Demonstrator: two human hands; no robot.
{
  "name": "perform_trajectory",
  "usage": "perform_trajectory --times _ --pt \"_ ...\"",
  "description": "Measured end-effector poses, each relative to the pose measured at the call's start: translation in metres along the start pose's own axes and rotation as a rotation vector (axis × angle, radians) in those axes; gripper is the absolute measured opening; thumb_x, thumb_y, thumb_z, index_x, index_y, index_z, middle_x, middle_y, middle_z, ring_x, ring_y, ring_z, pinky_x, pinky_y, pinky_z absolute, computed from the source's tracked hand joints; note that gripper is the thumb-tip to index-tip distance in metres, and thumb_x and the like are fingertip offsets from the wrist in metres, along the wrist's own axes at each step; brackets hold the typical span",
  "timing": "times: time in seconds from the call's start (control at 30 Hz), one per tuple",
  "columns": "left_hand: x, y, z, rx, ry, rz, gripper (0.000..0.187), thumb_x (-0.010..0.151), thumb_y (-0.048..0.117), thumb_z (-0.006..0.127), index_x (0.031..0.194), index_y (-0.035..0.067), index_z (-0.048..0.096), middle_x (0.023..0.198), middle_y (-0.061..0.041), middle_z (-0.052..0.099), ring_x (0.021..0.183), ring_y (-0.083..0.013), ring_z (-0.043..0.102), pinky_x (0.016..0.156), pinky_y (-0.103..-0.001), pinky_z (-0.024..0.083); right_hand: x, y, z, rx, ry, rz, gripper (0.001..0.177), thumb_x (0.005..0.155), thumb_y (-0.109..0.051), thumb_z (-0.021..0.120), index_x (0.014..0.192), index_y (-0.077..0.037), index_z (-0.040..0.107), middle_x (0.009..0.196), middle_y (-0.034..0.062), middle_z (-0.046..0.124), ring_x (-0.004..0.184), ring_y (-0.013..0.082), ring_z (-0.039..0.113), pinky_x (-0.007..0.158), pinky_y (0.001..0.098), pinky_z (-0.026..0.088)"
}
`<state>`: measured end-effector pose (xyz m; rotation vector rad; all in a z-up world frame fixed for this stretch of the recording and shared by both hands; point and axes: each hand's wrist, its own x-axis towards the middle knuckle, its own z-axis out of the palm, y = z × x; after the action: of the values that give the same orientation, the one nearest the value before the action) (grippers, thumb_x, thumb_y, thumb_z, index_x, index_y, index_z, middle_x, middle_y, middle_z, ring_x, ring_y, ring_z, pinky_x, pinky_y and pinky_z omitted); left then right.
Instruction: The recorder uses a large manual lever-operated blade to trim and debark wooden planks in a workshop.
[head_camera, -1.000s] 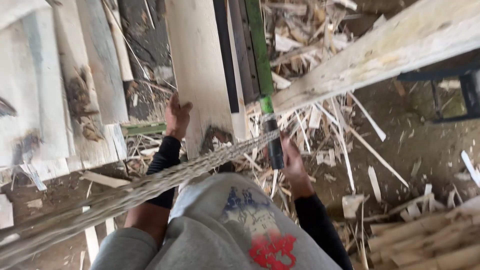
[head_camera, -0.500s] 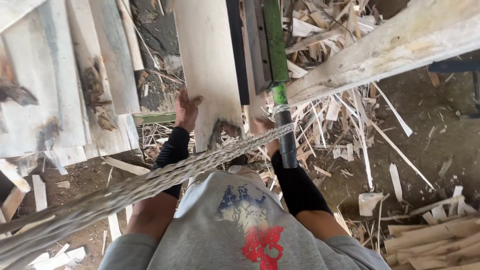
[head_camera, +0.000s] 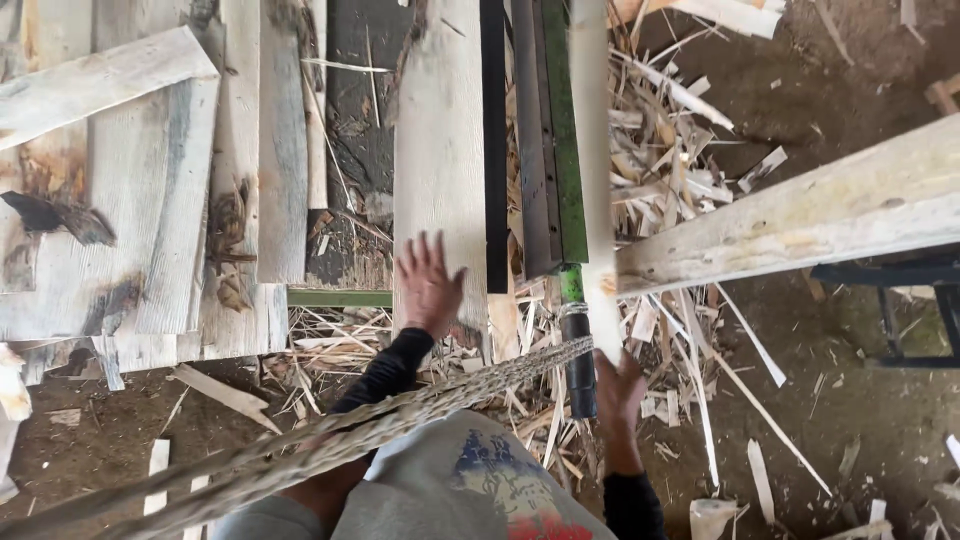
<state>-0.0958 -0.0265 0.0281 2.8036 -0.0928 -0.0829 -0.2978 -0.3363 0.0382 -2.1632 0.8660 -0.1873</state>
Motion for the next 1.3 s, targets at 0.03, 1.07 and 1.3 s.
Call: perform_trajectory --times 0.03,1.07,1.3 --pt "0.0 0.01 -0.001 -0.003 0.009 -0.003 0.09 0.1 0.058 0.054 0.166 0.014 0.012 0.171 -0.02 0.012 0.157 -0.0422 0.01 0.123 -0.065 0.006 0.001 -0.028 -0.016 0.002 0.001 -0.009 0.029 0.096 -0.027 0.07 0.112 -0.002 0.072 0.094 0.0117 0.076 0.065 0.0115 0.071 0.049 0.0281 0.058" --pt "-0.01 0.068 -0.091 -0.13 -0.248 0.098 0.068 0.1 0.024 0.046 0.158 -0.003 0.024 0.146 -0.02 0.041 0.13 -0.0394 0.046 0.106 -0.066 0.037 0.03 -0.189 -0.041 0.554 -0.288 -0.053 0.053 0.097 -0.033 0.063 0.138 0.0 0.059 0.138 0.0192 0.062 0.123 0.0258 0.065 0.098 0.0383 0.059" --pt "-0.055 -0.002 -0.054 -0.16 -0.119 -0.122 0.085 0.096 0.047 0.061 0.161 0.011 0.02 0.164 -0.025 0.008 0.153 -0.0495 0.02 0.116 -0.068 0.015 -0.042 -0.162 -0.059 0.912 -0.621 0.288 0.077 0.085 -0.048 0.066 0.141 0.002 0.048 0.111 0.0179 0.07 0.07 0.0265 0.073 0.057 0.0354 0.066"
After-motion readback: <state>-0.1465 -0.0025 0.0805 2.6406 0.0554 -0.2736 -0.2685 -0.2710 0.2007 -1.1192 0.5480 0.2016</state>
